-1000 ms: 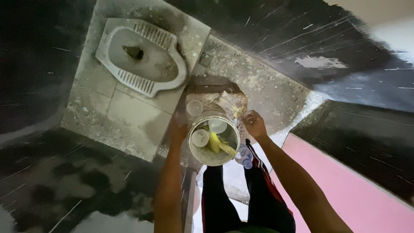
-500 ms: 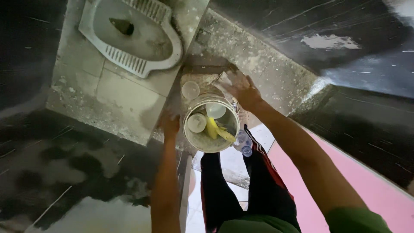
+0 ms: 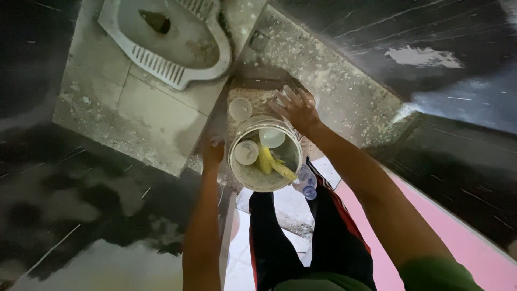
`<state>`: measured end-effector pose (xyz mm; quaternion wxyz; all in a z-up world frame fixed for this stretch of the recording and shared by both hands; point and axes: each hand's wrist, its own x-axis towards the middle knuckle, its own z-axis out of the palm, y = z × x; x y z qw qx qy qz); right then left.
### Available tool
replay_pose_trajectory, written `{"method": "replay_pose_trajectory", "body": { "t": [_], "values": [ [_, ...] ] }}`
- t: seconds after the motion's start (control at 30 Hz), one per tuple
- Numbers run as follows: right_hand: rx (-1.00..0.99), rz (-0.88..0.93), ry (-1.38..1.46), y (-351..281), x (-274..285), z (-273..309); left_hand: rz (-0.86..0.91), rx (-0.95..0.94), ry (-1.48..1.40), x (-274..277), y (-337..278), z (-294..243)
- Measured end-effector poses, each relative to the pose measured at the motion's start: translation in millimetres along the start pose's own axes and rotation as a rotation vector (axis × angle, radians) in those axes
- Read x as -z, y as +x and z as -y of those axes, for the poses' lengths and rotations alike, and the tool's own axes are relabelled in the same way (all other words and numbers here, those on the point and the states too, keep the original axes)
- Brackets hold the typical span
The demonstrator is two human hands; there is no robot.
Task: The person carries a bucket containing cleaning supplies and a water bottle from a tiled area with a squat toilet into an adjacent room. They set the bucket down and rearrange the items inside, moving a water bottle and a yellow sponge to a nearby black basin.
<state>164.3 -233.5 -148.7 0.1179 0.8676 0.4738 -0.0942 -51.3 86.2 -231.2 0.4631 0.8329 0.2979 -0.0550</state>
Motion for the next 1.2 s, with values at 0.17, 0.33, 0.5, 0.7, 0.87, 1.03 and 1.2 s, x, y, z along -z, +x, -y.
{"method": "replay_pose_trajectory", "body": {
  "t": [0.17, 0.33, 0.5, 0.7, 0.87, 1.03, 1.2],
  "values": [
    [0.014, 0.093, -0.042, 6.9, -11.1, -0.5, -0.005, -0.008, 0.001, 1.3, 5.5, 2.7],
    [-0.001, 0.068, 0.026, 12.6, -4.5, 0.7, 0.001, -0.018, 0.008, -1.7, 6.9, 6.6],
    [0.056, 0.229, -0.019, 11.5, 22.4, -4.5, 0.028, 0.062, -0.014, -2.1, 0.6, 8.9],
    [0.09, 0.238, 0.019, 12.2, 30.7, -10.3, 0.041, 0.038, -0.1, 3.6, -3.5, 9.9],
    [0.134, 0.328, 0.095, 7.3, 45.0, -17.9, -0.071, -0.147, 0.054, 2.4, -6.2, 9.7],
    [0.093, 0.183, 0.124, -5.3, 36.3, -9.6, -0.033, -0.099, -0.106, 0.5, -11.7, 12.8],
    [0.084, 0.304, 0.076, -6.1, 28.8, -4.4, -0.056, -0.104, -0.052, -0.2, -19.4, 12.0]
  ]
}}
